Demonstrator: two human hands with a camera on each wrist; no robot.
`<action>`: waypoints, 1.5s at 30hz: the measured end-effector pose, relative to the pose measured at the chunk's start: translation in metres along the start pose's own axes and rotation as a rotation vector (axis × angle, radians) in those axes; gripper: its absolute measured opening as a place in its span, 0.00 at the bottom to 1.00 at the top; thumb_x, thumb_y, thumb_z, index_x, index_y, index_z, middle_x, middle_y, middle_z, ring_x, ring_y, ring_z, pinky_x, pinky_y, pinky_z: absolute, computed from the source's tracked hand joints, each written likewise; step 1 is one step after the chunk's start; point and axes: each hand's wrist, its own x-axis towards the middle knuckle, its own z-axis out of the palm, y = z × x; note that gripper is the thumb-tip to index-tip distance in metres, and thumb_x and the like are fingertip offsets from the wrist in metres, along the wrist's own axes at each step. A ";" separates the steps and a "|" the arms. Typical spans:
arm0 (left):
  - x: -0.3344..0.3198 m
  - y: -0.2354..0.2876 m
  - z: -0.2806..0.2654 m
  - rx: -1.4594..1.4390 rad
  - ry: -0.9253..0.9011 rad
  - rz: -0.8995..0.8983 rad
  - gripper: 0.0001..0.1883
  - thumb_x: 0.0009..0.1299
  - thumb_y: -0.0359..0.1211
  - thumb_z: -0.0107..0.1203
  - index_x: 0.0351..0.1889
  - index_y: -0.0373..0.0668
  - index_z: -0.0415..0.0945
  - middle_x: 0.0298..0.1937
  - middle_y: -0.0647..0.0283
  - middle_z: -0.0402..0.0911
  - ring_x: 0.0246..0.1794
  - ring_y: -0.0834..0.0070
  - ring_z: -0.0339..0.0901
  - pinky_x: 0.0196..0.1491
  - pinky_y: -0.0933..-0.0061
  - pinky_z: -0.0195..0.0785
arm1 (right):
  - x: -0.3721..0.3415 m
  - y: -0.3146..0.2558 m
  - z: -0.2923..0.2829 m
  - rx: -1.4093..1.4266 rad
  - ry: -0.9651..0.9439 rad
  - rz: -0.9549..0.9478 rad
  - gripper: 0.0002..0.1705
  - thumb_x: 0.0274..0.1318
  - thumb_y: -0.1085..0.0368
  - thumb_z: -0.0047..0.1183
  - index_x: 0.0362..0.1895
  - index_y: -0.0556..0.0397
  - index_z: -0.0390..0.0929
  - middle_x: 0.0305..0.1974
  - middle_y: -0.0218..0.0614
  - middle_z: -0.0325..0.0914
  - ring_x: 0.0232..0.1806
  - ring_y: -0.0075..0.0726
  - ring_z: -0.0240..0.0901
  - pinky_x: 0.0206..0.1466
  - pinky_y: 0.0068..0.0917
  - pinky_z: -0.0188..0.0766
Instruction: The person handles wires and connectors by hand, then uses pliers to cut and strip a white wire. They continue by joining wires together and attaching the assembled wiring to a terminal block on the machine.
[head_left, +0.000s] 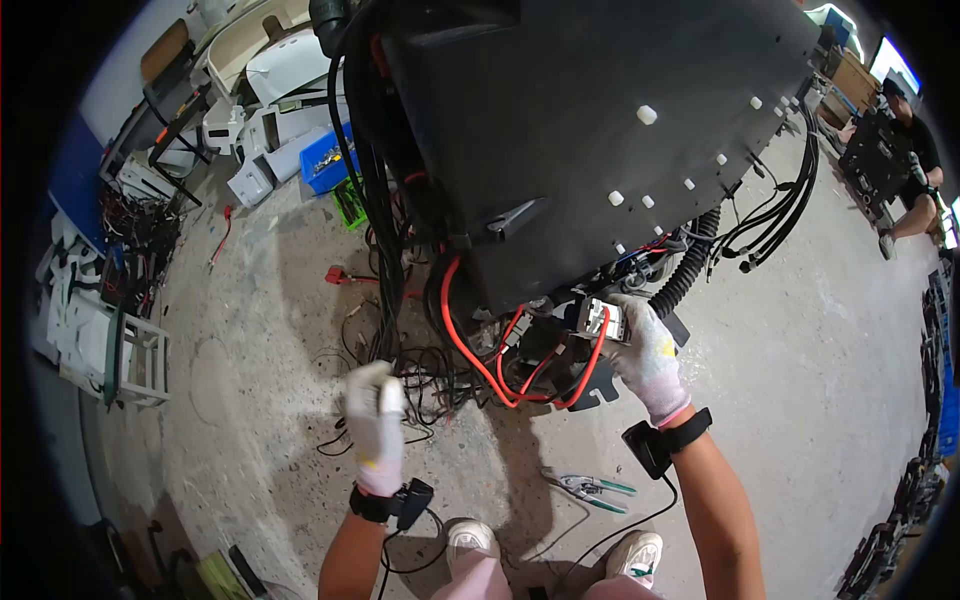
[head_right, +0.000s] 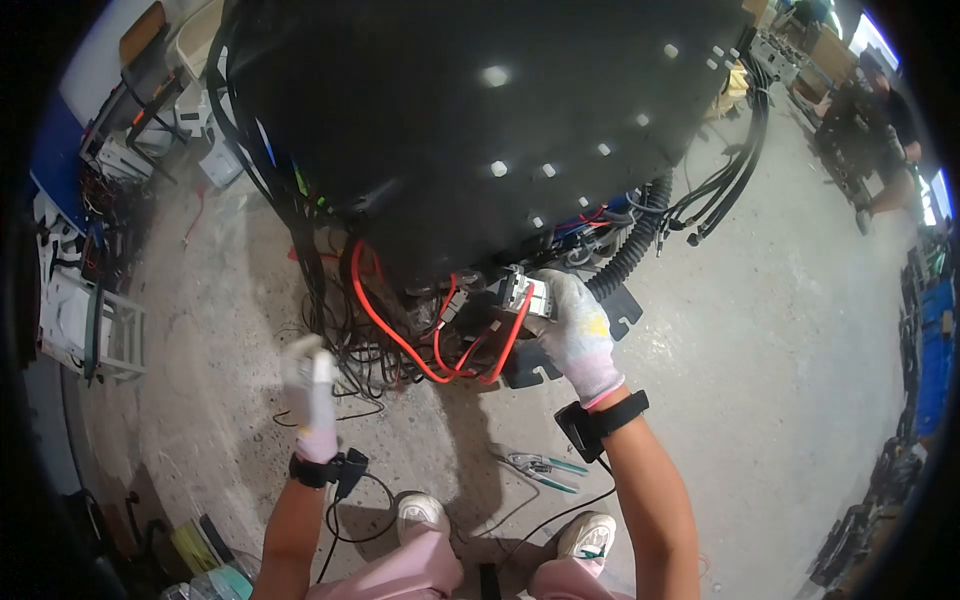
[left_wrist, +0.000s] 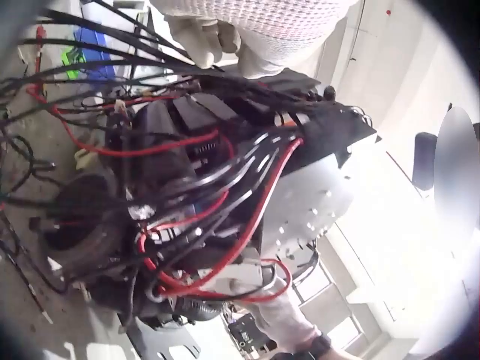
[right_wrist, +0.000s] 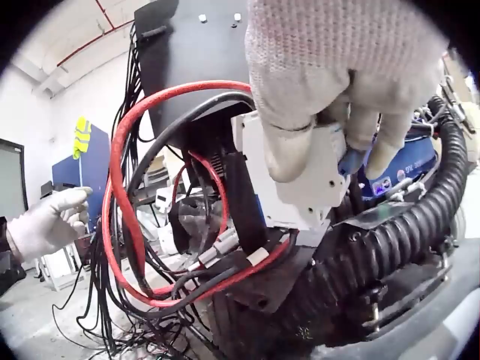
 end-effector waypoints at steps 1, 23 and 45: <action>-0.005 -0.009 0.001 -0.018 -0.141 0.012 0.13 0.60 0.25 0.48 0.44 0.39 0.69 0.34 0.66 0.70 0.28 0.79 0.69 0.33 0.78 0.66 | 0.000 0.000 0.000 0.012 0.009 0.012 0.29 0.36 0.66 0.64 0.45 0.57 0.68 0.39 0.39 0.73 0.41 0.33 0.70 0.46 0.25 0.67; -0.017 -0.024 0.104 -0.092 -0.406 0.028 0.19 0.65 0.32 0.49 0.53 0.35 0.66 0.45 0.58 0.75 0.45 0.73 0.72 0.49 0.76 0.64 | 0.022 0.005 -0.016 -0.131 -0.141 -0.273 0.33 0.35 0.72 0.53 0.53 0.56 0.61 0.45 0.46 0.67 0.48 0.49 0.65 0.48 0.37 0.65; 0.010 0.041 0.156 1.090 -0.552 0.548 0.12 0.54 0.32 0.58 0.34 0.37 0.74 0.31 0.52 0.76 0.31 0.57 0.75 0.32 0.64 0.68 | -0.040 0.035 -0.025 0.517 -0.125 -0.116 0.18 0.37 0.73 0.51 0.40 0.54 0.73 0.47 0.49 0.66 0.54 0.57 0.57 0.51 0.43 0.63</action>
